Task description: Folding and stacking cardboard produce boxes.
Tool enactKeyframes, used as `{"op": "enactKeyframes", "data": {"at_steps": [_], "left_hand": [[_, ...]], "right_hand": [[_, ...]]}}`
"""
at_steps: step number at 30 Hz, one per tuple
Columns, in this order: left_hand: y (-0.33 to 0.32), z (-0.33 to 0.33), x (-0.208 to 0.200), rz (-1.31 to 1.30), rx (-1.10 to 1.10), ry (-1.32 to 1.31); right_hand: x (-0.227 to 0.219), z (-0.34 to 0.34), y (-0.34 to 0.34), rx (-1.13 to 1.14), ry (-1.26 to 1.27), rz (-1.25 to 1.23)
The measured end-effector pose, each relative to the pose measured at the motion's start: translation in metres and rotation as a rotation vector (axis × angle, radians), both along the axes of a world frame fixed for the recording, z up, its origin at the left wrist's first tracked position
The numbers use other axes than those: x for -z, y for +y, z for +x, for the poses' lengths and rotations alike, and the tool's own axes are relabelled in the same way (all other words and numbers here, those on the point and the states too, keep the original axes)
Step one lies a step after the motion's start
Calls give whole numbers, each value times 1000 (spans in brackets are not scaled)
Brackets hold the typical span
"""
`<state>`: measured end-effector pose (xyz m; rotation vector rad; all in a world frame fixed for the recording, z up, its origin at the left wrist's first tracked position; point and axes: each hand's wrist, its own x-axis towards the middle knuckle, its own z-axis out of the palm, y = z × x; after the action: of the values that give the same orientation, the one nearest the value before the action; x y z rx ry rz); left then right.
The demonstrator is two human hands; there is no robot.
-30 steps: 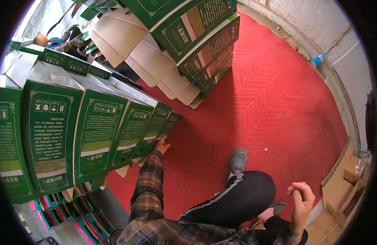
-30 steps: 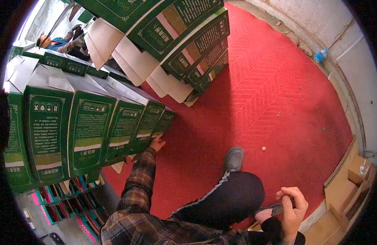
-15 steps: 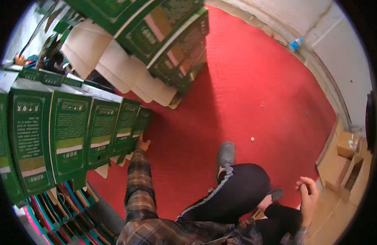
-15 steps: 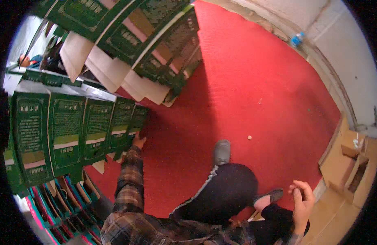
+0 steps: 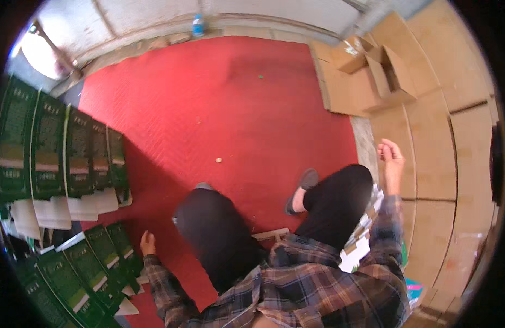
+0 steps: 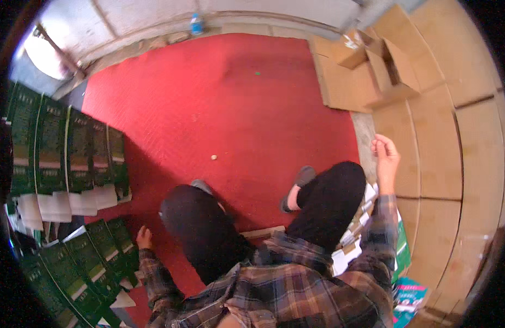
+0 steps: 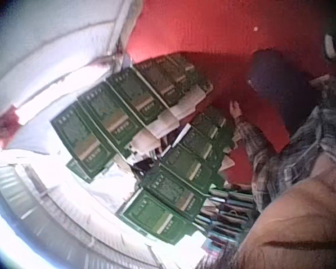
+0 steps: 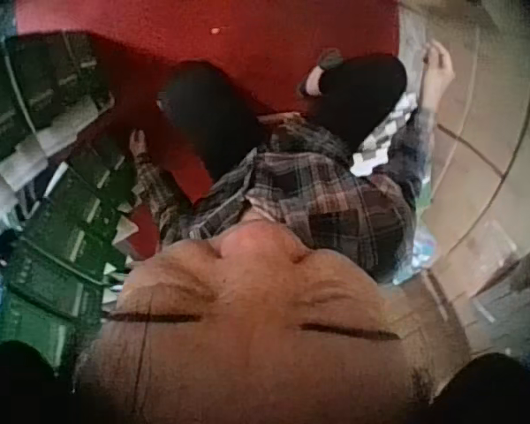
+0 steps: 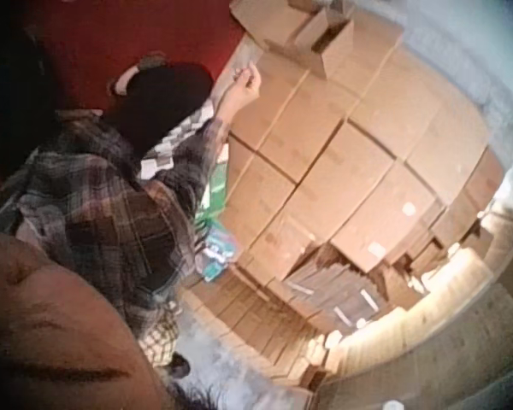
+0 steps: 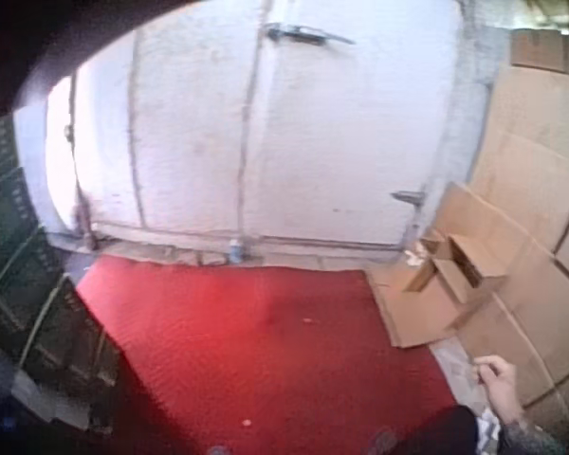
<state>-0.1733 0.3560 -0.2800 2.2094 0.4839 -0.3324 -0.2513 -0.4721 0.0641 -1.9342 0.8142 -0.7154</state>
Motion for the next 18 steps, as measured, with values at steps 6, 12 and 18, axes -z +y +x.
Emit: {"op": "enactKeyframes", "data": {"at_steps": [6,12,18], "left_hand": [[-185,128,-184,-361,308,-391],[-301,138,-368,-238,504,-608],[-437,118,-360,-185,1079,-428]], "right_hand": [[174,-277,-105,538,805,-58],[316,-405,30,-282,1570,-261],[366,-555,107,675,392,1133]]}}
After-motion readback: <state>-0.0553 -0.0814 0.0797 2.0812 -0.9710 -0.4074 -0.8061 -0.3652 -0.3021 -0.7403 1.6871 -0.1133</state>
